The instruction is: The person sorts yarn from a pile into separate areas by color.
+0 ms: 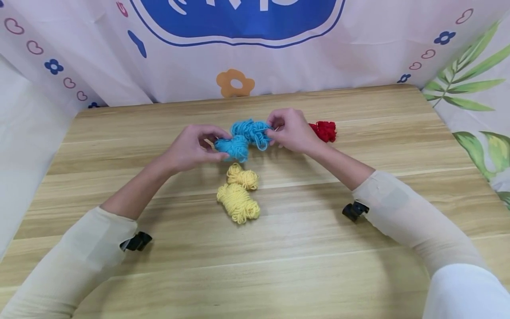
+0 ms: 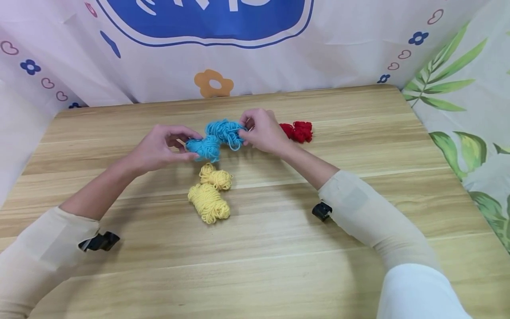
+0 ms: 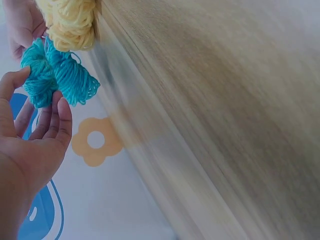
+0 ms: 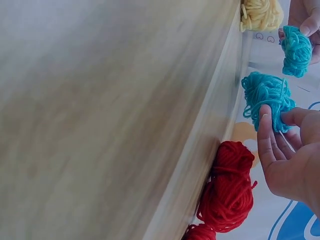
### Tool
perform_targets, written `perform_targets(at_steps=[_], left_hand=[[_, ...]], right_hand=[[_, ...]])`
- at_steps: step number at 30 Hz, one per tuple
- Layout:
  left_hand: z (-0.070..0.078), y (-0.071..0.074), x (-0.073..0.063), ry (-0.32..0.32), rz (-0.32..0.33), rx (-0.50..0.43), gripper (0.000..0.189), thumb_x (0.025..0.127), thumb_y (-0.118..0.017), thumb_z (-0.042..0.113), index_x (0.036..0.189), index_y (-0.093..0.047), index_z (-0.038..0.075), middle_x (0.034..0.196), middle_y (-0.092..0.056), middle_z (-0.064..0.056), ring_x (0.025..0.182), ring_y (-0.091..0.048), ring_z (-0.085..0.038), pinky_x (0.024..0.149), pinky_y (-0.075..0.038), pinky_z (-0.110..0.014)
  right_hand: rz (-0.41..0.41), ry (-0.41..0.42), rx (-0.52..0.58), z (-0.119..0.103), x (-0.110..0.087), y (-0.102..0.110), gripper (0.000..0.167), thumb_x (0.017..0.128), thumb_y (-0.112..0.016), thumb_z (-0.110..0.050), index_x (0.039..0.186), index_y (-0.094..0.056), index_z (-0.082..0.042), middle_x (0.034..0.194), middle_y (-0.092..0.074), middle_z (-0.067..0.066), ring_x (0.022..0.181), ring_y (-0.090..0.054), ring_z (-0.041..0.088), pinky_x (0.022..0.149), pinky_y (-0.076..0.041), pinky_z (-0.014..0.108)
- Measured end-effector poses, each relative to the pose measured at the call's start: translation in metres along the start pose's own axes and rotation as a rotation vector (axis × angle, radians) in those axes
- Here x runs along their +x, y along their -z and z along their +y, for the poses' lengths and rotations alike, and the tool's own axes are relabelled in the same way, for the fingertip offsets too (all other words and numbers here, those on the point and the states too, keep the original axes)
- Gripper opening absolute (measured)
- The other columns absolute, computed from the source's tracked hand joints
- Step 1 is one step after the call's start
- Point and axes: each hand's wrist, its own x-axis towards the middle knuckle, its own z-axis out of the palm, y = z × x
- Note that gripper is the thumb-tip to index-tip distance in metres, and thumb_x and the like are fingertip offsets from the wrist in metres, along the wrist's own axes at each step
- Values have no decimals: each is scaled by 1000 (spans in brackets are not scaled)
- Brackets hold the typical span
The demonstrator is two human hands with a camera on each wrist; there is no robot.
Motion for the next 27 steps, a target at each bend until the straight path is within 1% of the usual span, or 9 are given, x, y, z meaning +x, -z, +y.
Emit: perform_targets(at_steps=[3,6,10,13,19,27], left_hand=[[-1,1,-1,11,-1,2,37,85,-82,-1,120,-72,-5,115,-72,-18,91,-63,-22,77,-56,-20],[-2,2,-2,26,-1,11,38,85,-82,-1,121,-72,-5,116,-72,-18,92,-64,-23,77,-56,-20],[-2,3,-3,37,2,19,38,85,-82,0,121,-71,-5,115,-72,-18,92,-64,-23,78,-56,-20],[-2,5,-4,27,9,27,37,85,-83,1,120,-72,-5,113,-73,-18,92,-64,-22,77,-56,-20],[-1,7,-3,10,24,19,34,85,-83,0,117,-73,-6,110,-73,-20,91,-63,-22,76,-55,-19],[-3,8,-2,18,21,26,35,86,-83,2,119,-72,-5,112,-73,-19,90,-64,-21,76,-55,-20]], right_hand=[[-1,-9,-13,-1,0,-1,5,95,-68,1,97,-68,6,91,-72,19,77,-74,36,60,-62,35],[5,-13,-26,-2,1,-3,5,95,-67,1,97,-68,5,91,-72,19,76,-75,35,59,-61,34],[10,-14,-42,-2,3,-4,3,95,-67,0,96,-68,4,90,-73,19,75,-75,35,60,-62,37],[14,-22,-50,-1,5,-5,3,95,-68,0,96,-67,4,90,-73,20,75,-75,34,61,-62,37],[37,-46,-61,1,11,-8,6,95,-68,0,99,-67,4,91,-74,19,74,-75,32,57,-59,26],[65,-53,-98,-3,14,-9,5,95,-66,0,99,-64,3,90,-76,17,72,-75,31,60,-58,24]])
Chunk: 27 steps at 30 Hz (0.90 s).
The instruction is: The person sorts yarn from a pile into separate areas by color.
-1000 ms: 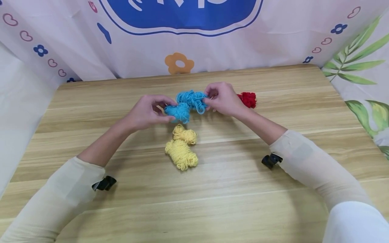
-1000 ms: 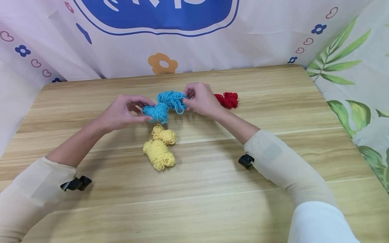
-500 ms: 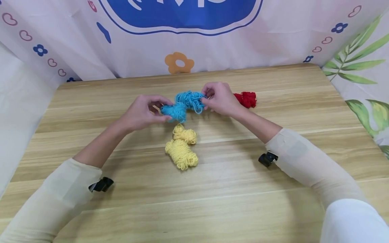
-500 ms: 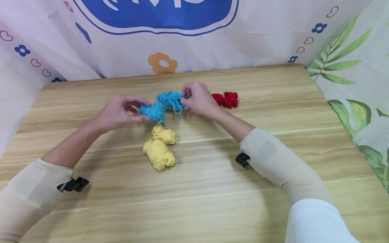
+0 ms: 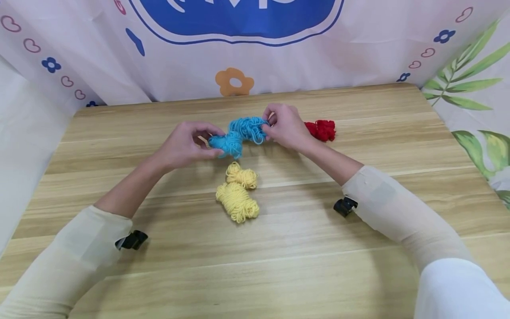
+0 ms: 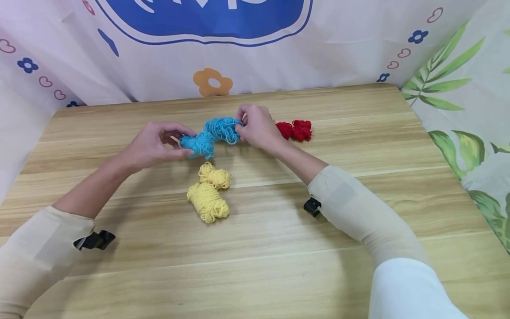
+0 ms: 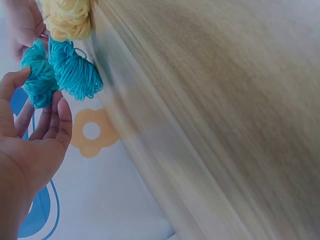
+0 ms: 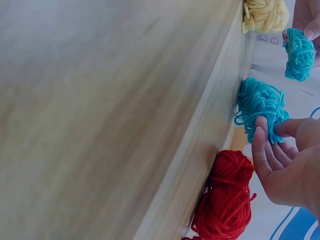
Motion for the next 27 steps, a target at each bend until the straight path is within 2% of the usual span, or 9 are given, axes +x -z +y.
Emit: perform_targets(at_steps=[8,21,27], left_hand=[[-3,3,0,26,10,3,35,87,-82,3,119,-72,-5,110,-72,-19,88,-63,-19,75,-55,-19],[-11,7,-3,39,37,9,34,87,-82,3,118,-72,-6,111,-72,-21,86,-65,-14,72,-55,-17],[-13,9,-4,56,62,10,33,86,-82,2,116,-72,-6,109,-72,-20,85,-65,-13,70,-56,-18]], right_hand=[[-22,-18,-61,0,1,-2,7,97,-67,-2,101,-62,-1,90,-76,15,72,-74,28,62,-57,26],[-56,-39,-137,-3,0,-2,8,99,-67,-6,104,-64,0,99,-73,14,77,-73,25,62,-57,28],[-50,-26,-153,-2,0,-2,6,99,-67,-7,102,-66,-2,100,-68,11,67,-68,22,59,-58,27]])
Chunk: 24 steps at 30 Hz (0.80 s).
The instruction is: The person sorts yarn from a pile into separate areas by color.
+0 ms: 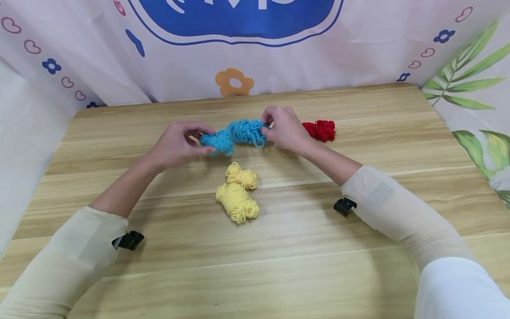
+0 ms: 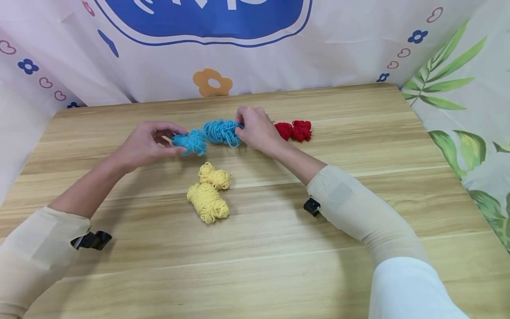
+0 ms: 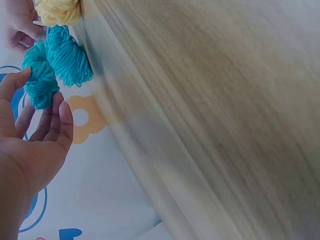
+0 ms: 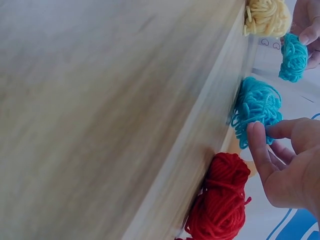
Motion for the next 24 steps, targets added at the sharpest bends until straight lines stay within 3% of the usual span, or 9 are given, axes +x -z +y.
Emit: perform_targets(at_steps=[6,15,24], left_hand=[[-2,2,0,36,21,12,33,86,-83,3,117,-73,-3,112,-72,-18,89,-65,-16,72,-56,-19],[-3,5,0,78,35,17,34,88,-81,6,120,-72,-3,114,-71,-18,91,-64,-17,73,-55,-19],[-10,6,3,95,47,24,34,89,-81,5,121,-72,-3,113,-70,-18,91,-64,-16,73,-54,-19]], right_hand=[[1,6,-10,-1,-1,1,6,99,-66,-6,102,-67,-1,99,-66,11,60,-66,22,56,-58,28],[-27,-15,2,-1,-2,2,5,100,-67,-6,103,-65,-2,97,-65,11,71,-70,28,55,-58,30],[-33,-10,-20,0,-3,3,3,99,-67,-5,102,-67,-3,100,-67,10,61,-64,23,56,-58,29]])
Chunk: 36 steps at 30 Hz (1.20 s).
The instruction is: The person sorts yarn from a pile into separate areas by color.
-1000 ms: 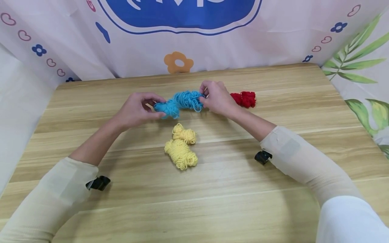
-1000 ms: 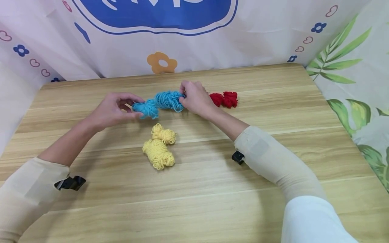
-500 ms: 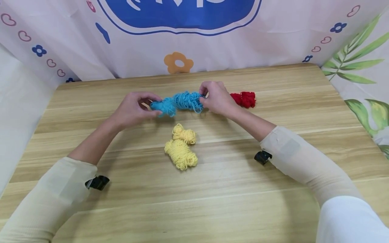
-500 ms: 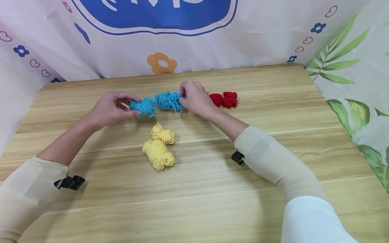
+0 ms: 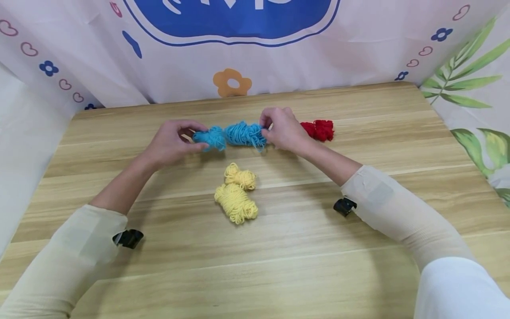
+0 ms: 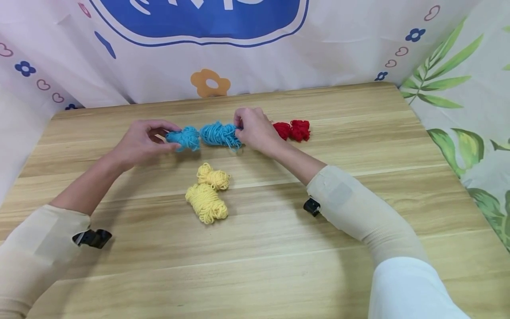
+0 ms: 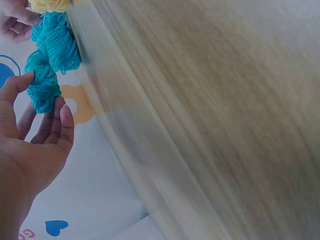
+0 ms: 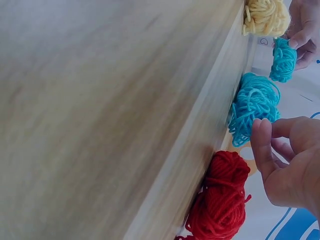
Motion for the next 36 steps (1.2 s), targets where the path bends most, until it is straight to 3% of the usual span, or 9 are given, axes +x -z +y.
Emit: perform_targets(at_steps=[19,36], left_hand=[[-14,3,8,50,17,6,35,90,-80,8,122,-70,-4,117,-68,-20,93,-62,-15,69,-52,-17],[-20,-1,18,87,3,17,35,92,-78,11,124,-69,-2,121,-67,-19,101,-60,-23,68,-51,-19]], right_hand=[[-4,17,-12,2,0,0,5,99,-65,-3,96,-70,-3,99,-66,9,58,-65,22,55,-58,29],[-8,20,-18,4,-1,0,4,97,-66,-3,95,-70,-3,96,-67,10,56,-65,21,54,-57,27]])
